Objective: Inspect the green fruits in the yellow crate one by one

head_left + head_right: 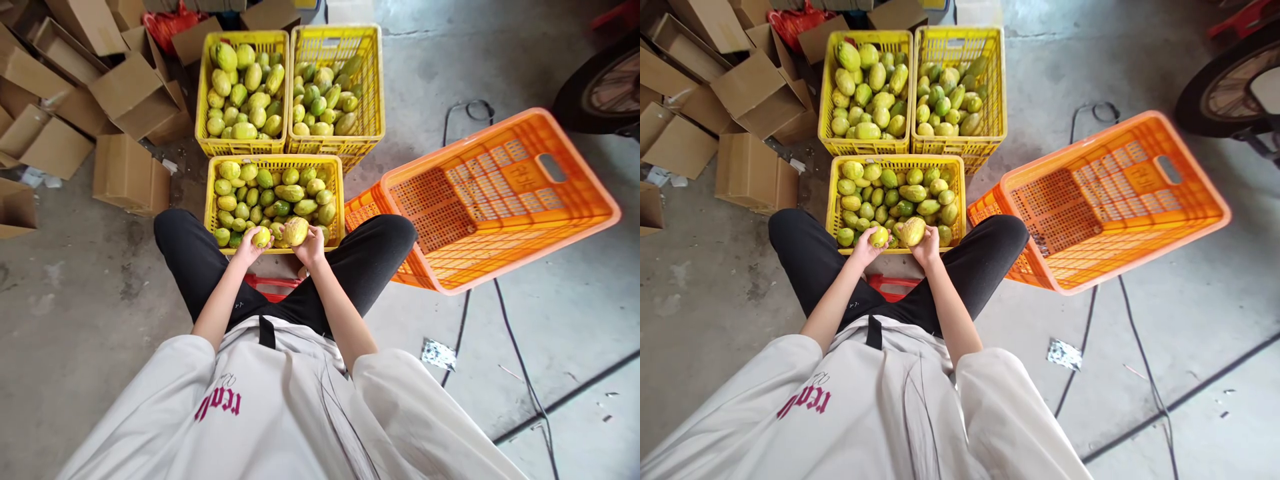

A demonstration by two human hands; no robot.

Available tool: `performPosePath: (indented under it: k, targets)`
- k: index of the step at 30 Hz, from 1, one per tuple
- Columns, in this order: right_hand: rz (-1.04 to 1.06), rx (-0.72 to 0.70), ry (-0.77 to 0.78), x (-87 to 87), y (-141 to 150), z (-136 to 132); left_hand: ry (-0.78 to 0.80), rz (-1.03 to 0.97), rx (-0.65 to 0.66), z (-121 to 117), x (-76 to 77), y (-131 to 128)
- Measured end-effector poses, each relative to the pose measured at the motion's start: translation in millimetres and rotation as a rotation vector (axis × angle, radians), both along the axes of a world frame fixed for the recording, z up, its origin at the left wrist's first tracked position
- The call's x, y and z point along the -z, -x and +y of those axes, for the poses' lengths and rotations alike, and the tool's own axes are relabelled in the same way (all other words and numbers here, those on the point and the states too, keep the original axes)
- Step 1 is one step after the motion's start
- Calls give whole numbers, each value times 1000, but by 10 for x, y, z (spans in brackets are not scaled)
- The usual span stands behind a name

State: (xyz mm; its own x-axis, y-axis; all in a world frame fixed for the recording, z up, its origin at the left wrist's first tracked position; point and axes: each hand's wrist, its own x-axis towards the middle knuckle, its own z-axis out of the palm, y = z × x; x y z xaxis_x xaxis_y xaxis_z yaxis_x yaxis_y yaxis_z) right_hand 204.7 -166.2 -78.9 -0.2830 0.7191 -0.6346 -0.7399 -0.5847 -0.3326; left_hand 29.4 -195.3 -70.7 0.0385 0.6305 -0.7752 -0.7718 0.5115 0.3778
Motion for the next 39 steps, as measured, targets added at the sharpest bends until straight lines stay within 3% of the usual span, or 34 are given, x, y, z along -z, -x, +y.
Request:
performPosePath:
  k: [6, 11, 16, 24, 39]
  targets:
    - [72, -79, -139, -72, 30, 4, -59, 25, -63, 32, -34, 5]
    - [137, -113, -60, -20, -16, -6, -62, -67, -121, 17, -63, 43]
    - [218, -49, 6, -24, -81, -4, -100, -111, -129, 8, -65, 31]
    - [100, -114, 11, 22, -17, 11, -125, -41, -81, 8, 17, 1]
    - [-3, 11, 16, 50, -11, -5, -104, 33, -65, -17, 149, 24]
